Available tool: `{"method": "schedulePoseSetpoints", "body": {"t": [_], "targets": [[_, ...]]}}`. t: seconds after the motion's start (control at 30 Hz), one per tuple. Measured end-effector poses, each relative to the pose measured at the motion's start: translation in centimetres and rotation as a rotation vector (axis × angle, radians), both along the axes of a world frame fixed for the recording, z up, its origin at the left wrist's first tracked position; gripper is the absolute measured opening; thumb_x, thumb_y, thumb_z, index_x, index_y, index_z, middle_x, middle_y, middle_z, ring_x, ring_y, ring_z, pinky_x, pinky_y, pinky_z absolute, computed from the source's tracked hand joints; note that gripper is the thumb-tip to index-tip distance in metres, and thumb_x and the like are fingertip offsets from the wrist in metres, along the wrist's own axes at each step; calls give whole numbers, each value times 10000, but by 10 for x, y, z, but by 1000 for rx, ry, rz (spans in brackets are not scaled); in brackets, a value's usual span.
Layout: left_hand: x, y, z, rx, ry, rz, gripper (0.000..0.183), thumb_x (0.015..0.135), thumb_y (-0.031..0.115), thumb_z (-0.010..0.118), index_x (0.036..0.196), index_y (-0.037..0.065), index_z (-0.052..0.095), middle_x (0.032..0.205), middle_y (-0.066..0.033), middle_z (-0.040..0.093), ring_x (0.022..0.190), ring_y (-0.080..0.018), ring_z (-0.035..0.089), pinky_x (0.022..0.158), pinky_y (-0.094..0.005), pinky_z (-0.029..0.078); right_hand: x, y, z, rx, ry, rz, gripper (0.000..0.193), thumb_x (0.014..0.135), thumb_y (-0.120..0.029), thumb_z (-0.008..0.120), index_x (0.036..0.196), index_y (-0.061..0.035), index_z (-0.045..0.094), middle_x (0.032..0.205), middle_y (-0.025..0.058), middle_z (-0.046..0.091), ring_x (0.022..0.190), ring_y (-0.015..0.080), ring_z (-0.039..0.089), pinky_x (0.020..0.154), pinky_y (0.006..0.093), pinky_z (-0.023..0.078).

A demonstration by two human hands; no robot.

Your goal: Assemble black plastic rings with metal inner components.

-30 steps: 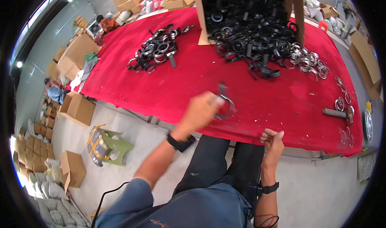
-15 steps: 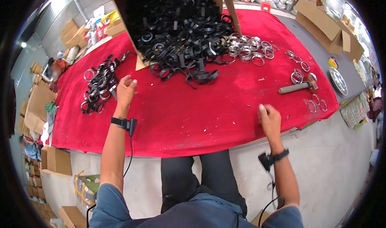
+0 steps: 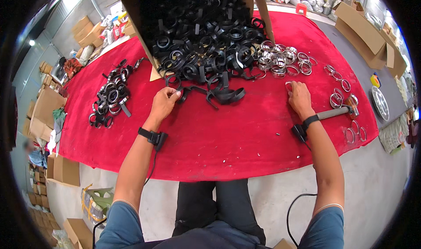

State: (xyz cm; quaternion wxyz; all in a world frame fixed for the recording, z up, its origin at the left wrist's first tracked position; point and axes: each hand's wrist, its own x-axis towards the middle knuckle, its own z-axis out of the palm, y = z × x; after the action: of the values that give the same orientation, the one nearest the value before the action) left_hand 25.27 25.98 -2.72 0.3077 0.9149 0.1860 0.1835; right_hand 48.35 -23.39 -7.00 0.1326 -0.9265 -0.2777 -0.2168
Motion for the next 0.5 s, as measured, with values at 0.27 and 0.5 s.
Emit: {"method": "schedulePoseSetpoints", "body": {"t": [0.27, 0.5], "targets": [[-107, -66, 36, -141, -91, -344, 187, 889, 117, 831, 1009, 3, 745, 1039, -70, 726, 946, -178, 673, 813, -330, 532, -120, -11, 42, 1193, 1237, 146, 250, 1088, -177, 608, 1253, -15, 703, 999, 59, 709, 877, 148, 681, 737, 318, 568], [-174, -129, 19, 136, -157, -469, 266, 705, 87, 925, 915, 31, 773, 1238, -148, 661, 1128, -323, 658, 931, -425, 575, -167, -10, 13, 119, 320, 105, 392, 1006, -159, 692, 1371, -16, 678, 1201, 232, 708, 1112, 413, 693, 989, 492, 552]]}}
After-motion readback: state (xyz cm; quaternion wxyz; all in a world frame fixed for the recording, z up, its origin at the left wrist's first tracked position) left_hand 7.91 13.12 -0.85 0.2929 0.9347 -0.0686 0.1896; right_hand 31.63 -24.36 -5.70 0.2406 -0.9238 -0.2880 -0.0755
